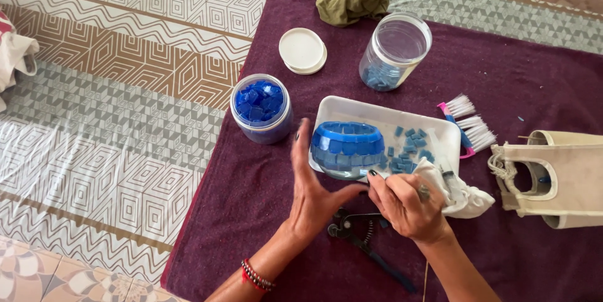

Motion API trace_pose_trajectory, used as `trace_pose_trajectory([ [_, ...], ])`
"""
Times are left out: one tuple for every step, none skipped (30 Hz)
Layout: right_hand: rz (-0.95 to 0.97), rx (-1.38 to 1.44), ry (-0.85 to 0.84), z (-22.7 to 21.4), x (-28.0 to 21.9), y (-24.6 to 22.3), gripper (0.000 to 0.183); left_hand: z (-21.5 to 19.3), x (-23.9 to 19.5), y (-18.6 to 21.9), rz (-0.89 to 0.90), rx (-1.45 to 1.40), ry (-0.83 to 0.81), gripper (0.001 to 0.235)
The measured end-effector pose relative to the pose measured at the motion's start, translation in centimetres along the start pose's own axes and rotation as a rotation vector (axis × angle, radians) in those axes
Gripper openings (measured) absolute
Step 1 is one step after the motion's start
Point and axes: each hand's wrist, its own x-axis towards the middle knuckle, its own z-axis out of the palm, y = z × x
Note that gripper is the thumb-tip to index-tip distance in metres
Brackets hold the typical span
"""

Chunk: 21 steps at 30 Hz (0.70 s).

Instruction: A person is decorating a blue glass bowl by cutting and applying small blue mosaic tiles.

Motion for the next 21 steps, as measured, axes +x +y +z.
trace_pose_trajectory([
  [-0.002, 0.000, 0.000, -0.6, -0.5, 0.1, 0.014, -0.2, -0.9, -0.3, 0.000, 0.000, 0.001, 0.137],
  [0.013, 0.043, -0.065, -1.2, -1.1, 0.2, 0.011, -0.4, -1.8, -0.5, 0.159, 0.154, 0.066, 0.121],
  [0.028, 0.085, -0.128, -1.7, -1.6, 0.4, 0.013, -0.5, -2.5, -0.8, 0.319, 0.309, 0.130, 0.108],
  [0.025, 0.084, -0.126, -2.3, -1.5, 0.6, 0.013, -1.0, -2.6, 0.7, 0.321, 0.309, 0.133, 0.108],
  [0.032, 0.082, -0.154, -3.0, -1.5, 0.6, 0.014, -1.6, -2.7, 2.1, 0.405, 0.281, 0.094, 0.074],
  [0.039, 0.079, -0.181, -3.7, -1.5, 0.6, 0.018, -2.1, -2.8, 3.5, 0.489, 0.252, 0.054, 0.040],
  [0.042, 0.075, -0.184, -4.3, -1.3, 0.7, 0.018, -1.7, -2.6, 4.6, 0.490, 0.248, 0.051, 0.040],
  [0.012, 0.072, -0.167, -4.9, -1.0, 0.7, 0.017, -1.3, -2.4, 5.6, 0.432, 0.109, 0.010, 0.032],
  [-0.020, 0.066, -0.148, -5.3, -0.7, 0.9, 0.016, -0.8, -2.0, 6.6, 0.378, -0.031, -0.029, 0.025],
  [-0.020, 0.059, -0.147, -5.9, -0.5, 0.9, 0.016, -0.4, -1.9, 7.4, 0.383, -0.035, -0.031, 0.025],
  [-0.005, 0.040, -0.179, -6.6, -0.3, 0.8, 0.016, 0.0, -1.8, 8.3, 0.210, -0.118, -0.025, 0.024],
  [0.010, 0.021, -0.211, -7.3, -0.2, 0.6, 0.016, 0.4, -1.8, 9.2, 0.036, -0.199, -0.023, 0.026],
  [0.011, 0.014, -0.209, -7.5, -0.1, 0.7, 0.016, 0.6, -1.5, 9.7, 0.041, -0.202, -0.027, 0.026],
  [0.005, 0.024, -0.190, -7.8, 0.1, 0.8, 0.018, 0.7, -1.3, 10.2, 0.010, -0.232, -0.024, 0.025],
  [0.002, 0.030, -0.172, -8.0, 0.2, 0.8, 0.022, 0.8, -1.1, 10.7, -0.020, -0.263, -0.026, 0.023],
  [0.005, 0.020, -0.171, -8.1, 0.1, 0.9, 0.022, 1.1, -1.0, 10.7, -0.014, -0.267, -0.034, 0.023],
  [0.001, 0.021, -0.168, -8.3, 0.0, 1.0, 0.023, 1.2, -1.0, 10.8, -0.012, -0.291, -0.035, 0.022],
  [-0.003, 0.023, -0.165, -8.4, -0.1, 1.0, 0.024, 1.4, -1.0, 10.9, -0.011, -0.314, -0.037, 0.022],
  [0.001, 0.016, -0.166, -8.5, 0.0, 0.9, 0.024, 1.6, -1.2, 10.7, -0.008, -0.317, -0.045, 0.022],
  [0.015, 0.051, -0.164, -8.5, 0.1, 0.9, 0.026, 1.7, -1.4, 10.5, -0.036, -0.305, -0.047, 0.021],
  [0.027, 0.086, -0.159, -8.4, 0.3, 0.9, 0.028, 1.9, -1.6, 10.2, -0.062, -0.292, -0.046, 0.021],
])
